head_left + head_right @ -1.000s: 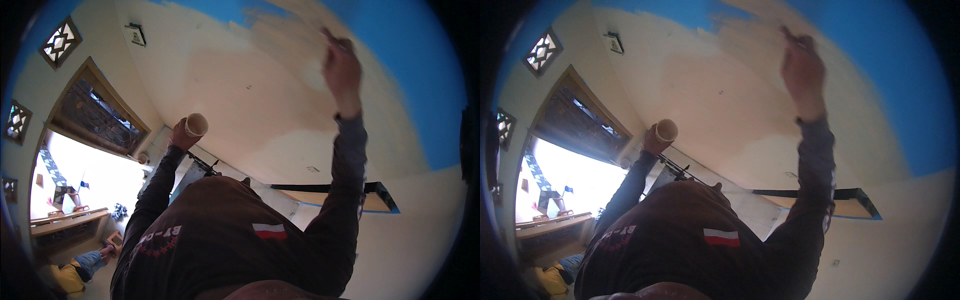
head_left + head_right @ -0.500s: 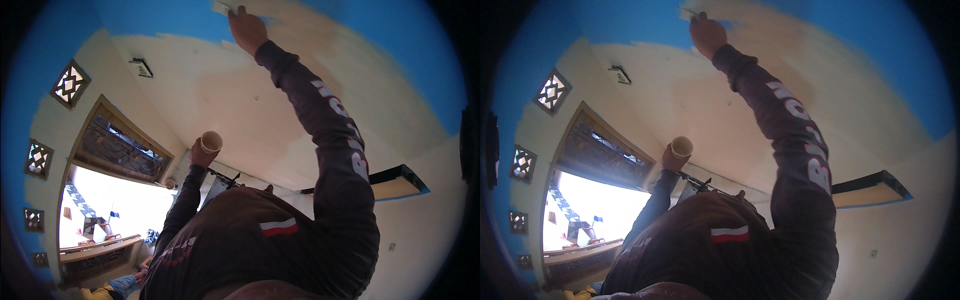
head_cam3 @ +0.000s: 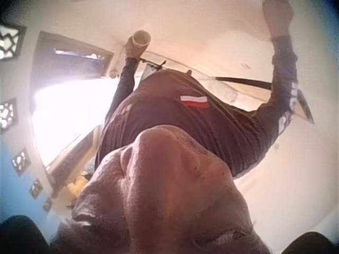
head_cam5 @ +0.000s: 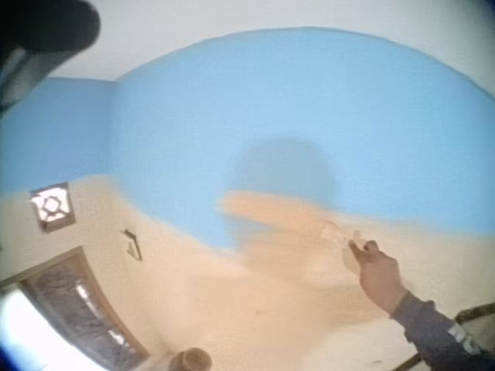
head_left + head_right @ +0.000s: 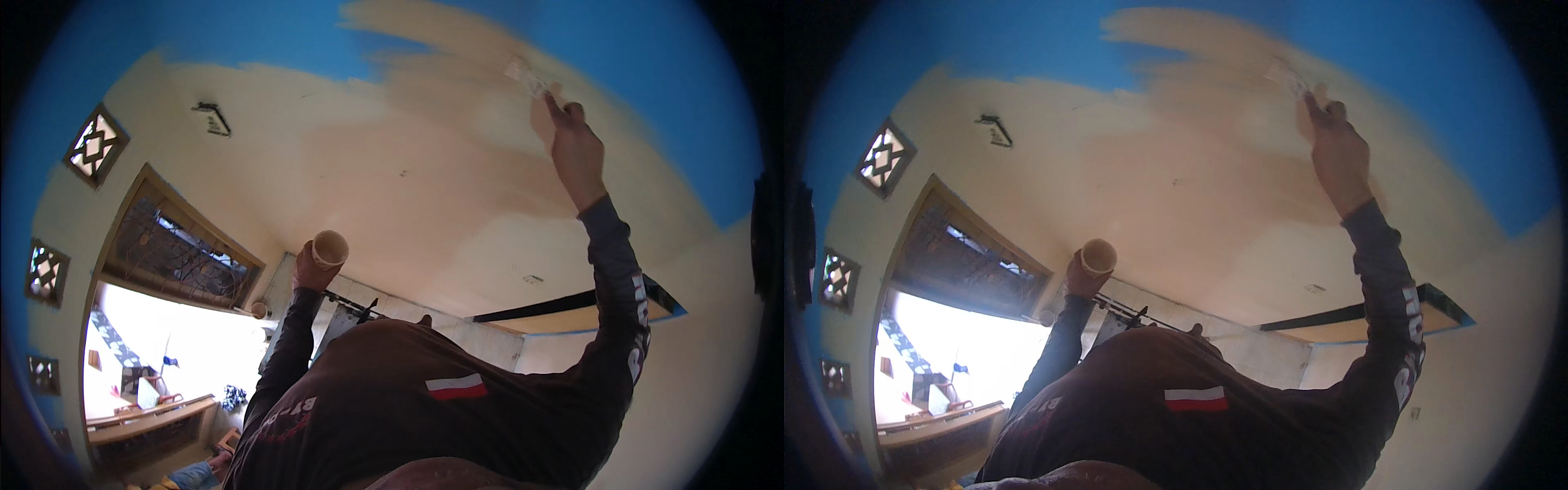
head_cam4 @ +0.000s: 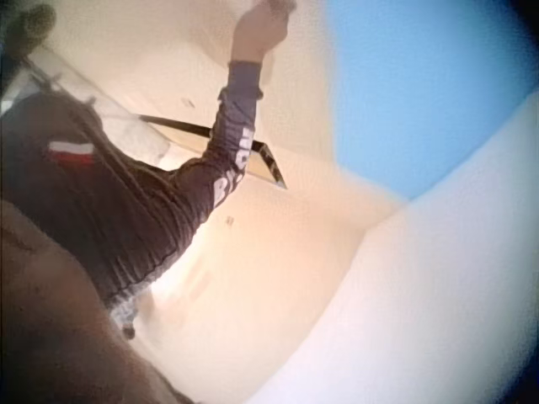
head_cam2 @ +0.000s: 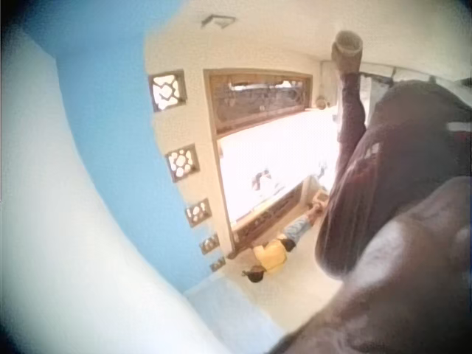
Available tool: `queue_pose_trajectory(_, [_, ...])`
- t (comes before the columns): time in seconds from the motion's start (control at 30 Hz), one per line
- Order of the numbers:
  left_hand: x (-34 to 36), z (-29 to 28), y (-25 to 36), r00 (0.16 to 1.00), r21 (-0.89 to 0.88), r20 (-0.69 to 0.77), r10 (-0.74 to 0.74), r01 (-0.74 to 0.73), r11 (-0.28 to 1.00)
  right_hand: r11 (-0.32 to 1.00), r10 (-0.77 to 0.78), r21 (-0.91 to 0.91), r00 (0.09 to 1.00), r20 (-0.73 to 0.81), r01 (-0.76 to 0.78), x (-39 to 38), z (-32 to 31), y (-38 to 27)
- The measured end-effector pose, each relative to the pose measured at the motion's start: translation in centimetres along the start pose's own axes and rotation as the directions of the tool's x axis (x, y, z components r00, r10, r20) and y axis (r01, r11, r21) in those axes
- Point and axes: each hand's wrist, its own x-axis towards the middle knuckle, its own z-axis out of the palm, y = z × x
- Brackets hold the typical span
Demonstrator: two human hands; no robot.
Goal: The person paints a ceiling with white paint using a brush and a small container. They repeatedly dip the brush into the container and apply paint to the ceiling in broad strokes, gradually covering more area.
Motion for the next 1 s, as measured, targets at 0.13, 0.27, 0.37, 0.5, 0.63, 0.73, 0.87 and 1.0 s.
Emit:
queue_pose_trajectory(0.13, [-0.1, -0.5, 0.7, 1.000, -0.017, 0.008, 0.029, -0.029, 0.999, 0.980, 0.147, -0.140, 0.988, 0.035, -0.141, -4.7, -2.6, 5.4])
queue_pose_trajectory(0.27, [-0.3, -0.3, 0.6, 0.999, -0.006, 0.026, 0.026, -0.026, 1.000, 0.932, 0.302, -0.231, 0.951, 0.073, -0.278, -8.7, -4.3, 8.9])
queue_pose_trajectory(0.37, [-0.4, -0.1, 0.4, 0.999, 0.001, 0.033, 0.006, -0.006, 1.000, 0.935, 0.320, -0.158, 0.947, -0.007, -0.317, -10.0, -4.8, 8.9])
queue_pose_trajectory(0.5, [-0.4, -0.6, 2.2, 0.999, 0.010, 0.041, 0.004, -0.004, 1.000, 0.960, 0.278, 0.076, 0.951, -0.138, -0.270, -9.1, -5.2, 5.6])
queue_pose_trajectory(0.63, [0.1, 0.6, 0.4, 0.999, -0.032, 0.047, 0.028, -0.027, 0.999, 0.944, 0.227, 0.286, 0.955, -0.193, -0.167, -5.2, -2.5, 0.3])
queue_pose_trajectory(0.73, [0.1, 0.2, 0.1, 0.999, 0.001, 0.035, 0.013, -0.013, 1.000, 0.932, 0.124, 0.362, 0.967, -0.223, -0.036, -1.3, 0.0, -4.0])
queue_pose_trajectory(0.87, [0.1, -0.2, 0.7, 0.998, 0.019, 0.044, -0.042, 0.041, 0.999, 0.946, 0.077, 0.324, 0.944, -0.320, 0.033, 2.6, 2.4, -6.0])
queue_pose_trajectory(1.0, [0.2, -0.3, 1.0, 0.997, 0.030, 0.046, -0.058, 0.057, 0.998, 0.975, 0.117, 0.218, 0.948, -0.296, -0.052, 3.0, 2.4, -3.3])
